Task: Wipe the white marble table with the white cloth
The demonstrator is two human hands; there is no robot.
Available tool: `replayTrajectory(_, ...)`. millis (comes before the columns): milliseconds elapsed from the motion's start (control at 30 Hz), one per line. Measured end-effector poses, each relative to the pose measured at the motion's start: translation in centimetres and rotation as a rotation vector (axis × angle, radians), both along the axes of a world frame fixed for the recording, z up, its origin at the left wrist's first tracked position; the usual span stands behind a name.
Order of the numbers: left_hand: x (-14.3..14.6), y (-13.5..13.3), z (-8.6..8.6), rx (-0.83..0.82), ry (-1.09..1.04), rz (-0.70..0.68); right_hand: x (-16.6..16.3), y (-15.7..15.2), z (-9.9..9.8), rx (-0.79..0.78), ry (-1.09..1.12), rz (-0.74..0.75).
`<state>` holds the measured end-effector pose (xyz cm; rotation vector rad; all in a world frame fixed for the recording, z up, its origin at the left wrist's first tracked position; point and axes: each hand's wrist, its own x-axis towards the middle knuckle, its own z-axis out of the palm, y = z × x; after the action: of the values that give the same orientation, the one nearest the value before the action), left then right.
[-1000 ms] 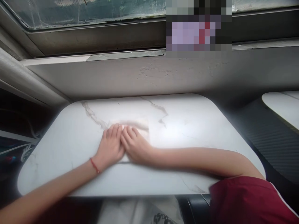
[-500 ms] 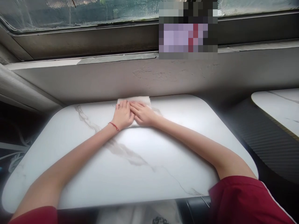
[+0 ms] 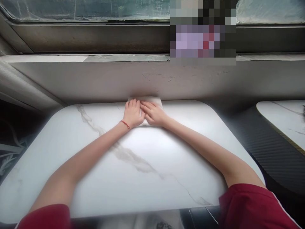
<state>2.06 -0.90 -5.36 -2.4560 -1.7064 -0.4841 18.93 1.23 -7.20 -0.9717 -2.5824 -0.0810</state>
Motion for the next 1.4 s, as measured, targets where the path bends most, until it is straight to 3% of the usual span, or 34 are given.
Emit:
replayTrajectory(333, -1.3, 0.9, 1.1, -0.069, 0.022, -0.024, 0.2, -0.1, -0.1, 0.023, 0.026, -0.031)
replayTrajectory(467, -1.3, -0.2, 2.2, -0.109, 0.023, 0.007, 0.4, -1.5, 0.1, 0.036, 0.003, -0.003)
replayTrajectory(633, -0.9, -3.9, 4.3, -0.178, 0.195, -0.098, 1.6, -7.1, 0.3, 0.085, 0.001, 0.062)
replayTrajectory(833, 0.6, -11.0, 6.4, -0.355, 0.308, -0.376, 4.6, -18.2, 1.1, 0.092, 0.041, 0.145)
replayTrajectory(1000, 3.7, -17.6, 4.7, -0.192, 0.433, -0.479, 7.3, -25.0, 1.1, -0.011, -0.004, 0.055)
replayTrajectory(1100, 4.8, -19.1, 2.5, -0.007, 0.361, -0.52, 8.3, -26.6, 1.0, -0.01, 0.03, -0.032)
replayTrajectory(1233, 5.7, -18.1, 0.6, 0.024, 0.185, -0.581, 9.5, -26.1, 1.2, -0.023, 0.03, -0.078)
replayTrajectory(1400, 8.0, -14.1, 0.8, -0.02, 0.171, -0.556, 11.7, -21.6, 1.2, 0.073, 0.037, -0.066)
